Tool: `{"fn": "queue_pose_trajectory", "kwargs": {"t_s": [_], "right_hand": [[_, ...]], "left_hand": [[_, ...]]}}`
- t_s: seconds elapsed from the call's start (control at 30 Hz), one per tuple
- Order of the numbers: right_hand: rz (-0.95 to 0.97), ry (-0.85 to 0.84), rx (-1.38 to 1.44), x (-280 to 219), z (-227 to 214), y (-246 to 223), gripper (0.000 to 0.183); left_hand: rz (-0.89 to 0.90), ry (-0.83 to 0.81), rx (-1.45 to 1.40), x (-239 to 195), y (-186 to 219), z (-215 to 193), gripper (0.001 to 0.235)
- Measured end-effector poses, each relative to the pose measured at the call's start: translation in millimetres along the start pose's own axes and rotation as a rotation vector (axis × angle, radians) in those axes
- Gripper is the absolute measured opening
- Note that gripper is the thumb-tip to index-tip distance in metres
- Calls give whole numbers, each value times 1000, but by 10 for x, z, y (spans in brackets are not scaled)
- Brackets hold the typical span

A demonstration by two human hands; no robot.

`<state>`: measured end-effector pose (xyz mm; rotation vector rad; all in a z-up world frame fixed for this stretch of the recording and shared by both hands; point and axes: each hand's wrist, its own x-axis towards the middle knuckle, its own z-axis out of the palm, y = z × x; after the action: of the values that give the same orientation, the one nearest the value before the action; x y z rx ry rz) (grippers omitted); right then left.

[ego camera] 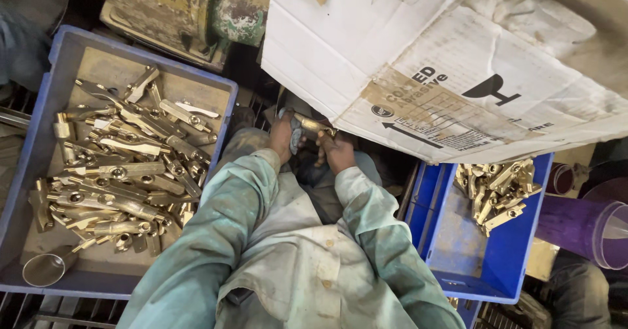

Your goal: The person cleans brass metal components using a blue cloth, taking them one by one from a bin and placing them into another blue bin after wiping them.

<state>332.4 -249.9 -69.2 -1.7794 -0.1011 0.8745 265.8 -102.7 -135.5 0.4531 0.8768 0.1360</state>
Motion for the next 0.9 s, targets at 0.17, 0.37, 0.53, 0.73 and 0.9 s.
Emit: {"fn": "queue_pose_trajectory", "kwargs": {"t_s": [0.17, 0.37, 0.53, 0.73, 0.9], "right_hand": [[-29, 2, -21, -14, 58, -85, 28], [29, -1, 33, -21, 109, -153, 26], [18, -26, 38, -9, 106, -178, 26], [63, -41, 37, 55, 47, -134, 27], [-6, -14, 0, 23, -17, -80, 25]], "left_hand": [[-30, 6, -24, 46, -9, -52, 38], [7, -3, -61, 64, -39, -110, 37], [7, 64, -22, 74, -33, -112, 35], [-1, 72, 7, 71, -20, -90, 36], [26, 13, -16, 86, -72, -19, 28]]}}
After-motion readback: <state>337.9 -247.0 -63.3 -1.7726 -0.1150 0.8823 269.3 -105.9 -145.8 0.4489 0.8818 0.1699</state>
